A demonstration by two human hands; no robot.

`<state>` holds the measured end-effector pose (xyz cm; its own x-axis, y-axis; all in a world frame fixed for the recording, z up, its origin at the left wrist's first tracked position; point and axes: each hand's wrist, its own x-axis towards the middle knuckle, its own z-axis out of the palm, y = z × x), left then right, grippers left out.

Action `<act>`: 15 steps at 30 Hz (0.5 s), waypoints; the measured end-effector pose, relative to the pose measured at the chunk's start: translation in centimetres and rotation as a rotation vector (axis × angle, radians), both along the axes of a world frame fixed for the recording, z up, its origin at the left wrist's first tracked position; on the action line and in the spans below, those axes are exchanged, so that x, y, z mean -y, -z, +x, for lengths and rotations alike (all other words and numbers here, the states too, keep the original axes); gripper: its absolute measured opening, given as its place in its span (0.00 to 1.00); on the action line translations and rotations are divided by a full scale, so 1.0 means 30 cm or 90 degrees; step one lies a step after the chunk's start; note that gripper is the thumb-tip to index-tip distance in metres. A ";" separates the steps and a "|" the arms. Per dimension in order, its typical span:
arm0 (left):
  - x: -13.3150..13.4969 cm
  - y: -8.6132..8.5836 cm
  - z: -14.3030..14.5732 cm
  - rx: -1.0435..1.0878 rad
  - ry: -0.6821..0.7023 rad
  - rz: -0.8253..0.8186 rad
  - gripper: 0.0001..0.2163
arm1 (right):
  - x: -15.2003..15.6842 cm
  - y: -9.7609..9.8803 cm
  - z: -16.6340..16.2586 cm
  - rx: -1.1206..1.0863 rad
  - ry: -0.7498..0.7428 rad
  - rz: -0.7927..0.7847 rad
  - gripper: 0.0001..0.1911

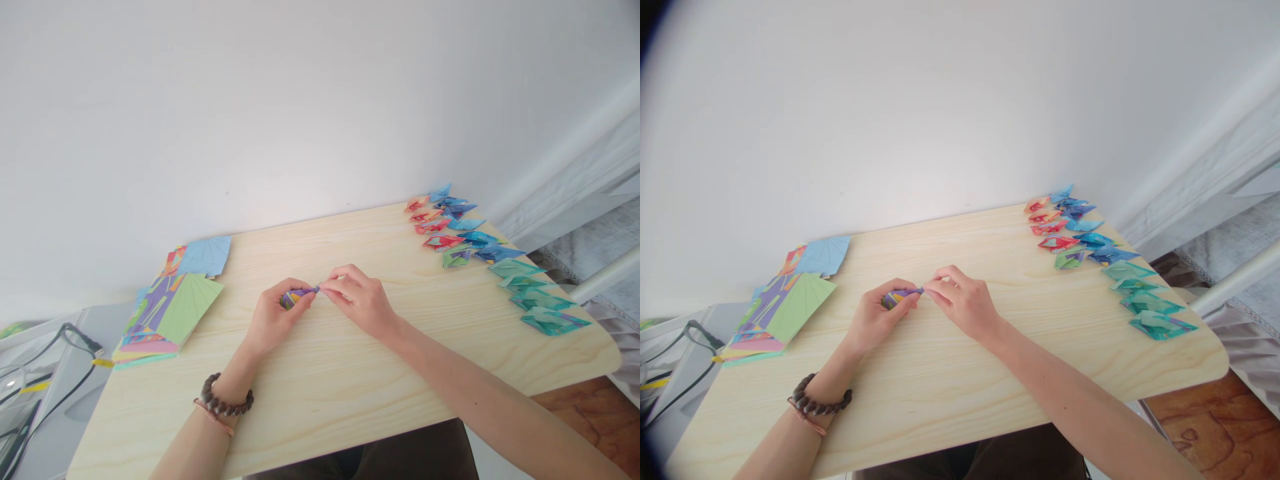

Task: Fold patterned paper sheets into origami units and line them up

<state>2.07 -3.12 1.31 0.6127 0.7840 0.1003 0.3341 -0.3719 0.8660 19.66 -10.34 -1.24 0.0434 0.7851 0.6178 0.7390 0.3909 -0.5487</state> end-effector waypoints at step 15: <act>-0.004 0.014 -0.001 -0.008 0.077 0.190 0.05 | -0.003 -0.001 -0.001 -0.048 -0.025 -0.111 0.04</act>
